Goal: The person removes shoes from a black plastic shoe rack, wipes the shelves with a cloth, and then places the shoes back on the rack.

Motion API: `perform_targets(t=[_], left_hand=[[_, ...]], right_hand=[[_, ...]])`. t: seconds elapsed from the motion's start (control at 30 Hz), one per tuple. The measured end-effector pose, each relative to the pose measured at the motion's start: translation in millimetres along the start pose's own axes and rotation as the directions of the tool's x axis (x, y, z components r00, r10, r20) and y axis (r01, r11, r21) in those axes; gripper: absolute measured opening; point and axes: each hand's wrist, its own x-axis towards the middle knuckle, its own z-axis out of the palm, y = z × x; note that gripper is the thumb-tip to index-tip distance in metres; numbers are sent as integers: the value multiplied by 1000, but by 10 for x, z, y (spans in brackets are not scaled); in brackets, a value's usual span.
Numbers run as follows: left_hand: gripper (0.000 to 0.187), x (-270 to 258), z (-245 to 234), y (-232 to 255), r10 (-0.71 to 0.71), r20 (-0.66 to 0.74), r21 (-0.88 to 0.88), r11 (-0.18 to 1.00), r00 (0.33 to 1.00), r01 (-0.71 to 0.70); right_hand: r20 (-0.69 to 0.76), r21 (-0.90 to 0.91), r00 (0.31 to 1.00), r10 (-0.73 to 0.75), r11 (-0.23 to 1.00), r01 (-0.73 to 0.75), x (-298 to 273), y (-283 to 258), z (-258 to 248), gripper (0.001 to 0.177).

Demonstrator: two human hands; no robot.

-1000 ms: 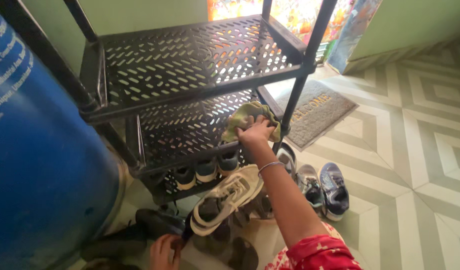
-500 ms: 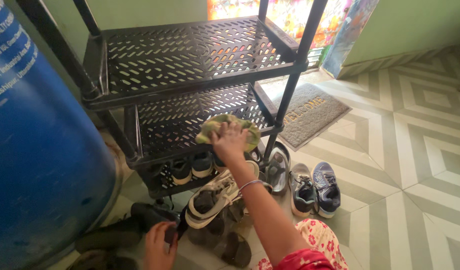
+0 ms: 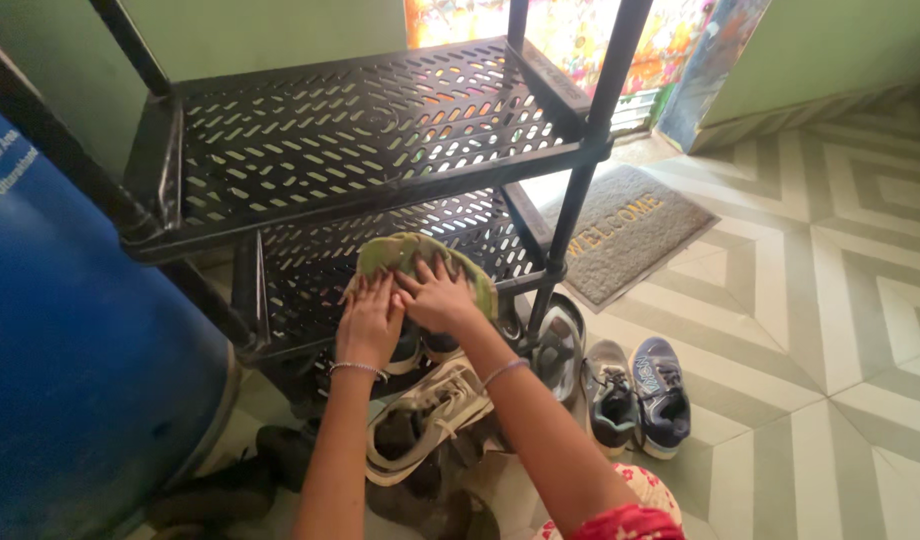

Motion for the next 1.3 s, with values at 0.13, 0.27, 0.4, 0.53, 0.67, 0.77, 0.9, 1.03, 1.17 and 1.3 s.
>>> perform_targets(t=[0.13, 0.27, 0.4, 0.53, 0.67, 0.77, 0.9, 1.03, 1.17, 1.3], left_hand=[[64, 221, 359, -203, -36, -19, 165, 986, 999, 38], [69, 417, 563, -274, -120, -64, 259, 957, 991, 133], [72, 626, 698, -365, -118, -135, 298, 942, 984, 153], [67, 858, 707, -484, -150, -76, 248, 955, 986, 164], [61, 1139, 667, -527, -202, -15, 244, 949, 979, 199], [61, 1269, 633, -542, -297, 75, 174, 944, 952, 281], [51, 1399, 473, -485, -98, -292, 304, 934, 951, 189], [57, 1332, 465, -437, -226, -148, 152, 957, 963, 248], [50, 1161, 393, -416, -303, 48, 127, 947, 952, 295], [60, 1041, 276, -351, -25, -266, 293, 950, 964, 106]], right_hand=[[25, -66, 1000, -14, 998, 15, 274, 82, 110, 70], [37, 29, 999, -24, 999, 23, 507, 118, 130, 70], [13, -1, 999, -43, 999, 43, 773, 199, 160, 67], [29, 25, 999, -21, 999, 20, 1083, 263, 215, 67], [-31, -23, 995, -92, 996, 91, 1411, 386, 251, 62], [-123, -109, 958, -259, 963, 247, 1594, 460, 286, 56], [-179, -80, 940, -291, 956, 281, 1756, 434, 185, 56], [-125, -29, 981, -148, 989, 145, 1684, 455, 263, 50], [-187, -67, 964, -188, 982, 179, 1465, 376, 239, 55], [-83, -24, 991, -102, 995, 101, 1131, 220, 123, 62]])
